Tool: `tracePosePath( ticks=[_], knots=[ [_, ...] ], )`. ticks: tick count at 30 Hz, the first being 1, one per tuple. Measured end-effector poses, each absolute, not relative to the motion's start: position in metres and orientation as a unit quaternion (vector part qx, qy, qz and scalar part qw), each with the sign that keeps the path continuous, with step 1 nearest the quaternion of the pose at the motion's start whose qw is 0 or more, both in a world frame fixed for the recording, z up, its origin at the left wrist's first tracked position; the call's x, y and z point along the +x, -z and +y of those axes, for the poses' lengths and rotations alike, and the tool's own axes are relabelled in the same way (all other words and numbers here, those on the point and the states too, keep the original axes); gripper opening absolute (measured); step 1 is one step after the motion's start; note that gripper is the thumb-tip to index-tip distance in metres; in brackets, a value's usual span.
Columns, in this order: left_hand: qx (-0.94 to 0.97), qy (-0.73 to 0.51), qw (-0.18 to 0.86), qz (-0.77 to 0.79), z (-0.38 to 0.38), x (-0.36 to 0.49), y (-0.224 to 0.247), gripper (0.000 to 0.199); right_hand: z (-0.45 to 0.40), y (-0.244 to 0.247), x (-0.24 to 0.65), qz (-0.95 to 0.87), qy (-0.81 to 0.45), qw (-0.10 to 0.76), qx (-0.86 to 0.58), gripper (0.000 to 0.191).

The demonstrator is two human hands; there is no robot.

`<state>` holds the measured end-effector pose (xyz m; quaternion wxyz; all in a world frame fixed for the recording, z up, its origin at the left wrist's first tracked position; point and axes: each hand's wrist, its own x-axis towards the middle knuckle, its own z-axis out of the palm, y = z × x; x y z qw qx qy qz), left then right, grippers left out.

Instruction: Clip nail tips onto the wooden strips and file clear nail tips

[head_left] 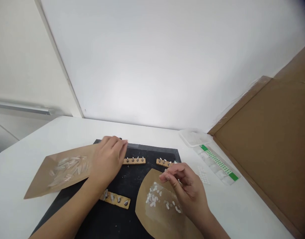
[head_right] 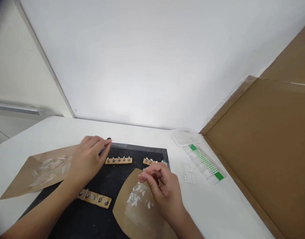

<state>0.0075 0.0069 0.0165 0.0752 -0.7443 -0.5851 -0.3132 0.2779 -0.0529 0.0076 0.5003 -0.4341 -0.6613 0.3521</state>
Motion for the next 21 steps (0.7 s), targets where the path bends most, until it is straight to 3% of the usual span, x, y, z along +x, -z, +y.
tracePosePath(
  ticks=[3, 5, 8, 13, 21],
  knots=[
    [-0.805, 0.351, -0.011, -0.478, -0.01, 0.031, -0.022, 0.028, -0.056, -0.003, 0.275, -0.643, -0.371, 0.517, -0.426, 0.009],
    [-0.804, 0.409, -0.199, -0.381, -0.023, 0.047, -0.024, 0.027, -0.057, -0.001, 0.274, -0.653, -0.362, 0.513, -0.424, 0.008],
    [-0.761, 0.428, -0.355, -0.335, -0.038, 0.062, -0.023, 0.031, -0.059, -0.002, 0.275, -0.686, -0.312, 0.499, -0.428, 0.009],
    [-0.714, 0.423, -0.446, -0.336, -0.045, 0.064, -0.017, 0.025, -0.062, -0.014, 0.276, -0.732, -0.186, 0.512, -0.409, 0.013],
    [-0.653, 0.409, -0.556, -0.313, -0.046, 0.065, -0.019, 0.017, -0.06, -0.018, 0.282, -0.805, -0.157, 0.478, -0.314, 0.015]
  ],
)
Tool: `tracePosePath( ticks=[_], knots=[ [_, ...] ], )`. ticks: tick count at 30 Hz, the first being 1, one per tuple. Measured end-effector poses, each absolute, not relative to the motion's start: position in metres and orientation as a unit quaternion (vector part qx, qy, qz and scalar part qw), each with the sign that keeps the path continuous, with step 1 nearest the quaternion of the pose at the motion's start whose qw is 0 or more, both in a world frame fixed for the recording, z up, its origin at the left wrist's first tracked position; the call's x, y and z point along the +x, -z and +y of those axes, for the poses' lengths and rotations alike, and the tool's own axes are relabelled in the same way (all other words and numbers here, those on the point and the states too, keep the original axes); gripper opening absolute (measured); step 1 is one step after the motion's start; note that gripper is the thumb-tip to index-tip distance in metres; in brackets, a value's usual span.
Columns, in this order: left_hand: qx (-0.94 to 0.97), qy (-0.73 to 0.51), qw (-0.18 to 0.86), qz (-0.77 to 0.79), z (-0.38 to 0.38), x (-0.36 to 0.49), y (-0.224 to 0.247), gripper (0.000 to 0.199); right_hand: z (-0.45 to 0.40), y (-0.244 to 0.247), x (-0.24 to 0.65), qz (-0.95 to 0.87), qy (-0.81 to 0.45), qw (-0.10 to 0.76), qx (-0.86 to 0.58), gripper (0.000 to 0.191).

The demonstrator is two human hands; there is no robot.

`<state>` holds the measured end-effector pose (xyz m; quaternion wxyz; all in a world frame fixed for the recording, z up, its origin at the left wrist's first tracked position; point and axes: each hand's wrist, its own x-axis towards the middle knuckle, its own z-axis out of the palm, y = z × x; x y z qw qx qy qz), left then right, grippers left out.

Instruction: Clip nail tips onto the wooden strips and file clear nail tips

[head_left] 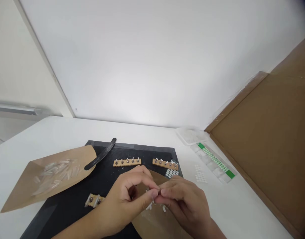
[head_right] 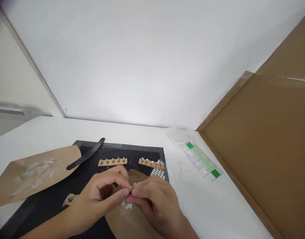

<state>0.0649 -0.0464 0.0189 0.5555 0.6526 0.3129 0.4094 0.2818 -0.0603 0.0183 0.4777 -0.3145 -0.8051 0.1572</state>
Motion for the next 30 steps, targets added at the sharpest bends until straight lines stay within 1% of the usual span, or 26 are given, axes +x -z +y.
tracePosePath(
  ticks=[3, 6, 8, 10, 13, 16, 18, 21, 25, 28, 30],
  knots=[
    [0.634, -0.416, 0.587, 0.286, -0.046, 0.065, -0.017, 0.018, -0.061, -0.017, 0.286, -0.835, -0.145, 0.445, -0.287, 0.022],
    [0.567, -0.419, 0.66, 0.259, -0.047, 0.066, -0.014, 0.019, -0.061, -0.017, 0.288, -0.854, -0.143, 0.421, -0.27, 0.025],
    [0.507, -0.411, 0.713, 0.257, -0.049, 0.067, -0.012, 0.022, -0.061, -0.018, 0.288, -0.853, -0.141, 0.423, -0.271, 0.025],
    [0.472, -0.405, 0.735, 0.27, -0.049, 0.068, -0.012, 0.027, -0.061, -0.018, 0.287, -0.846, -0.138, 0.438, -0.271, 0.024],
    [0.473, -0.402, 0.713, 0.326, -0.047, 0.069, -0.013, 0.035, -0.061, -0.02, 0.285, -0.828, -0.144, 0.473, -0.267, 0.02],
    [0.521, -0.399, 0.64, 0.4, -0.043, 0.069, -0.013, 0.036, -0.06, -0.024, 0.283, -0.811, -0.15, 0.506, -0.252, 0.016],
    [0.559, -0.407, 0.587, 0.419, -0.04, 0.069, -0.014, 0.032, -0.06, -0.027, 0.283, -0.805, -0.148, 0.517, -0.25, 0.016],
    [0.6, -0.438, 0.534, 0.403, -0.04, 0.069, -0.019, 0.019, -0.06, -0.029, 0.283, -0.797, -0.146, 0.528, -0.254, 0.019],
    [0.618, -0.452, 0.54, 0.35, -0.042, 0.069, -0.025, 0.006, -0.058, -0.028, 0.284, -0.795, -0.149, 0.53, -0.256, 0.018],
    [0.62, -0.448, 0.57, 0.3, -0.044, 0.067, -0.024, 0.014, -0.058, -0.027, 0.285, -0.8, -0.144, 0.52, -0.262, 0.015],
    [0.618, -0.437, 0.59, 0.28, -0.045, 0.066, -0.022, 0.016, -0.057, -0.027, 0.286, -0.806, -0.135, 0.513, -0.263, 0.014]
  ],
)
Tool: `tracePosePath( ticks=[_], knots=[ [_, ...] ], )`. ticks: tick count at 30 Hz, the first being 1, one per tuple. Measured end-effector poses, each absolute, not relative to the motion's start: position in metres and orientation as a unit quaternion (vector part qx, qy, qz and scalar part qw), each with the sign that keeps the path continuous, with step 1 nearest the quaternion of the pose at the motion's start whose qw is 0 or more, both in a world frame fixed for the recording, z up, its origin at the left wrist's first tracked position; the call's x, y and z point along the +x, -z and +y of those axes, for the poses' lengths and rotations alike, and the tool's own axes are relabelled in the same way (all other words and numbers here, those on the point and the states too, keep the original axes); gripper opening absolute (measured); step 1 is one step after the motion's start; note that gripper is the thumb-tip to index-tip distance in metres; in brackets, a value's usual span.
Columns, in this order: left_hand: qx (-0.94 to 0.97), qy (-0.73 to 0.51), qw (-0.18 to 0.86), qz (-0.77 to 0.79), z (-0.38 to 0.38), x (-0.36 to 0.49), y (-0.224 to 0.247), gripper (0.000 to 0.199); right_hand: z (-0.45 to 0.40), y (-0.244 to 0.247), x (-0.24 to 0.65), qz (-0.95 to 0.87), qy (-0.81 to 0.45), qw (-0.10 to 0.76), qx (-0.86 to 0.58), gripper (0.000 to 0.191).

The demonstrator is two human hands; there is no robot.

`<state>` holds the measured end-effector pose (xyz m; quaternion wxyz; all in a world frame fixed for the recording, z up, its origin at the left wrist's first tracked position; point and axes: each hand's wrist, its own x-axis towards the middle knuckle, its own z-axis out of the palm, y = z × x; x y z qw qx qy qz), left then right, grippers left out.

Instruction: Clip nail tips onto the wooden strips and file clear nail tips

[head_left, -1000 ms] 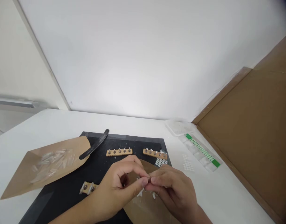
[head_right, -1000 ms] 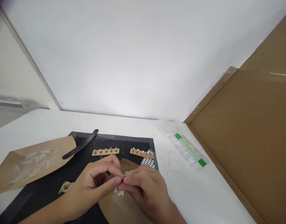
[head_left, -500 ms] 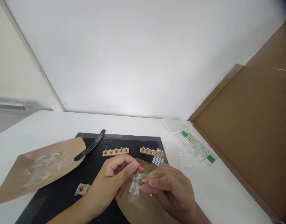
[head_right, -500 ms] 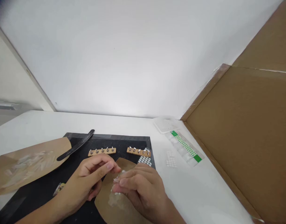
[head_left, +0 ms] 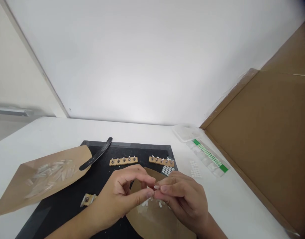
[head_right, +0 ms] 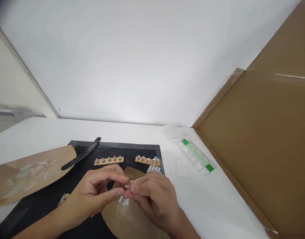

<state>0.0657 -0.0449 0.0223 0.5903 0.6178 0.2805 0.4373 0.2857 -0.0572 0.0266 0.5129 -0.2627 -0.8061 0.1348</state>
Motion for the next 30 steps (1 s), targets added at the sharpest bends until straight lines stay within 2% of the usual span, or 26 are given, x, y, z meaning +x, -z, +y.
tracePosePath(
  ticks=[6, 11, 13, 17, 19, 24, 30],
  knots=[
    [0.59, -0.388, 0.644, 0.294, -0.046, 0.064, -0.014, 0.014, -0.055, -0.022, 0.288, -0.821, -0.115, 0.499, -0.253, 0.014],
    [0.587, -0.401, 0.632, 0.309, -0.049, 0.068, -0.013, 0.018, -0.054, -0.016, 0.289, -0.829, -0.113, 0.488, -0.248, 0.015],
    [0.617, -0.42, 0.582, 0.321, -0.05, 0.069, -0.015, 0.018, -0.054, -0.014, 0.289, -0.834, -0.105, 0.483, -0.246, 0.017],
    [0.717, -0.503, 0.359, 0.322, -0.05, 0.07, -0.016, 0.012, -0.055, -0.012, 0.289, -0.846, -0.071, 0.465, -0.253, 0.022],
    [0.736, -0.529, 0.283, 0.313, -0.051, 0.069, -0.016, 0.015, -0.056, -0.012, 0.289, -0.847, -0.056, 0.462, -0.255, 0.023],
    [0.758, -0.548, 0.199, 0.292, -0.054, 0.07, -0.018, 0.022, -0.055, -0.013, 0.288, -0.847, -0.051, 0.463, -0.257, 0.02],
    [0.766, -0.548, 0.152, 0.299, -0.059, 0.071, -0.019, 0.027, -0.054, -0.014, 0.287, -0.844, -0.035, 0.467, -0.261, 0.018]
  ],
)
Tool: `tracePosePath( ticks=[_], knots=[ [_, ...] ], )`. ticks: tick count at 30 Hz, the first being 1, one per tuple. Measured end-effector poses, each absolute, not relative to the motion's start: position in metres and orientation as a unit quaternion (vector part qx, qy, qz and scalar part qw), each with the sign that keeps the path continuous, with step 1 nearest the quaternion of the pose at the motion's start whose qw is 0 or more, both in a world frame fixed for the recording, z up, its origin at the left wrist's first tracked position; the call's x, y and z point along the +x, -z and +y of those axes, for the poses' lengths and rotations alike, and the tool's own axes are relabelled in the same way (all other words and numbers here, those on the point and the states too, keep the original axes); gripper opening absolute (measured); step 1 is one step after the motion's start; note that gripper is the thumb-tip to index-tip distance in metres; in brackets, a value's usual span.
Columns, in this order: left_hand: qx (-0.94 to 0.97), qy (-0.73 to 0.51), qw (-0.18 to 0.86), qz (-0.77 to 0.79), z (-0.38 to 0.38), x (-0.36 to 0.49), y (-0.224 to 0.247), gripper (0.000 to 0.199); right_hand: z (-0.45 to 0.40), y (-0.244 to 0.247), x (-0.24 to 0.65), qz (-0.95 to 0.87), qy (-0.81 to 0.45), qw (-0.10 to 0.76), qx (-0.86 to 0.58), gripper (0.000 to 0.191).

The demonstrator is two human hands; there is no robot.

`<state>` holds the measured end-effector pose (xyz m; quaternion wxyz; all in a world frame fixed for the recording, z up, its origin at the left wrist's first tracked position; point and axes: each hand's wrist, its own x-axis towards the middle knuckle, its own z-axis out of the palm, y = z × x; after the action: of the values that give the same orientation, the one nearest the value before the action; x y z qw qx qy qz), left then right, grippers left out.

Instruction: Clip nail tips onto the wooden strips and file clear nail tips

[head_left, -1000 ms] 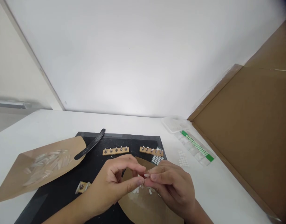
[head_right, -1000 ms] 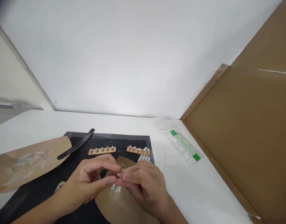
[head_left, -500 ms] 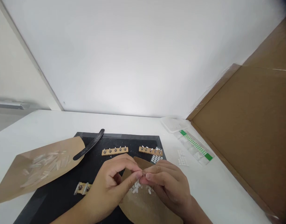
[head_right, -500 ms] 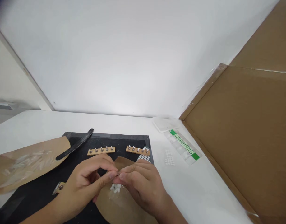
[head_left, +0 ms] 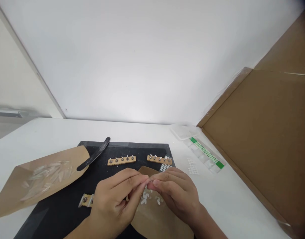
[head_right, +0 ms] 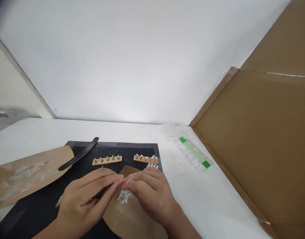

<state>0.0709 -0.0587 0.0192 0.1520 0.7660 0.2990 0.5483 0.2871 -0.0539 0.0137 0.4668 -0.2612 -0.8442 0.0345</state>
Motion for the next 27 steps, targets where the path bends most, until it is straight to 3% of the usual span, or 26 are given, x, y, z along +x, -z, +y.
tracePosePath(
  ticks=[3, 11, 20, 27],
  knots=[
    [0.77, -0.539, 0.16, 0.303, -0.059, 0.07, -0.02, 0.027, -0.053, -0.013, 0.287, -0.838, -0.05, 0.472, -0.269, 0.02],
    [0.702, -0.483, 0.358, 0.381, -0.054, 0.069, -0.017, 0.019, -0.051, -0.019, 0.29, -0.789, -0.109, 0.523, -0.304, 0.023],
    [0.777, -0.435, 0.304, 0.339, -0.047, 0.07, -0.003, 0.014, -0.055, -0.018, 0.294, -0.706, -0.182, 0.564, -0.387, 0.026],
    [0.831, -0.367, 0.255, 0.331, -0.052, 0.073, 0.008, 0.013, -0.05, -0.026, 0.293, -0.746, -0.139, 0.539, -0.366, 0.032]
  ],
)
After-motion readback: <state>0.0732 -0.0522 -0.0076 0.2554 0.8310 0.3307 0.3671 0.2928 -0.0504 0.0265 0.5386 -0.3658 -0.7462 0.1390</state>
